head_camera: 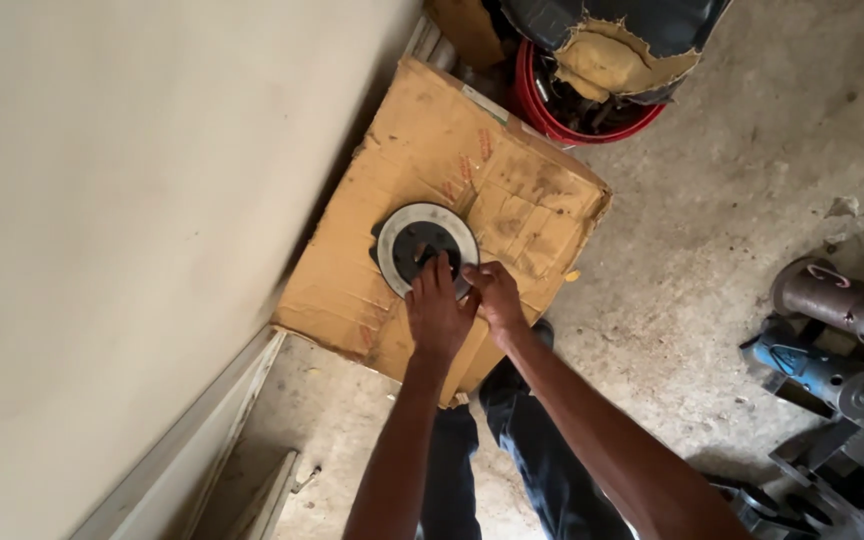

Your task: Inspecting and cleaning gears and mechanical components of a red tractor and selecting tools and parts from storage.

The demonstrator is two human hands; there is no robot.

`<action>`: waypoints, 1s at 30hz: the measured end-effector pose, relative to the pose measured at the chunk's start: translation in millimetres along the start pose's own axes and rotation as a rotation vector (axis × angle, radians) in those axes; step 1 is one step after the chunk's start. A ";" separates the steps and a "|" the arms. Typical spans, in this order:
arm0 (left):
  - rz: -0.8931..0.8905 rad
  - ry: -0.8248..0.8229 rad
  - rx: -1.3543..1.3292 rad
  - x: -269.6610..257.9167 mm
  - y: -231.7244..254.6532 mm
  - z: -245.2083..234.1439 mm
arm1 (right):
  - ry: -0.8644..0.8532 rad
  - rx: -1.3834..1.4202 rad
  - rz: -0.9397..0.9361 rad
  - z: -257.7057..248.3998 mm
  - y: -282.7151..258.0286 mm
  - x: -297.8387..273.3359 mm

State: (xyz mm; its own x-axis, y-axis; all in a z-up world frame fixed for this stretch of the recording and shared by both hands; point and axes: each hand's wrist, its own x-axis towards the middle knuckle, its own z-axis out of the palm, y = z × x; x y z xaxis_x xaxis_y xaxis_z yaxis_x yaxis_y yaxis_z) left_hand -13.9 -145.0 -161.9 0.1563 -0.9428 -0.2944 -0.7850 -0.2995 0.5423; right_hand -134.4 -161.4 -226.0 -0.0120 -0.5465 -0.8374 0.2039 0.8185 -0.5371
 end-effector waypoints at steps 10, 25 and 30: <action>-0.144 0.067 -0.142 12.6 -43.3 -60.3 | -0.277 -0.078 -0.157 73.3 -34.7 -69.6; -0.458 -0.058 -1.192 -24.3 -147.6 -59.0 | -0.165 -0.386 -0.006 17.1 29.8 -62.6; -0.480 -0.034 -1.527 -86.5 -95.8 -76.1 | 0.000 -0.295 -0.323 -10.9 32.6 -84.9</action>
State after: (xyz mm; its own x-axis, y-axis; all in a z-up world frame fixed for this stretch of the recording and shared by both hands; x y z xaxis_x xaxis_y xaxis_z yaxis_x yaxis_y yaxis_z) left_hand 93.5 -45.9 -128.5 0.1716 -0.7256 -0.6663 0.6412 -0.4312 0.6348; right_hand -137.4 -86.4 -173.4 -0.0290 -0.7825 -0.6220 -0.0983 0.6215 -0.7772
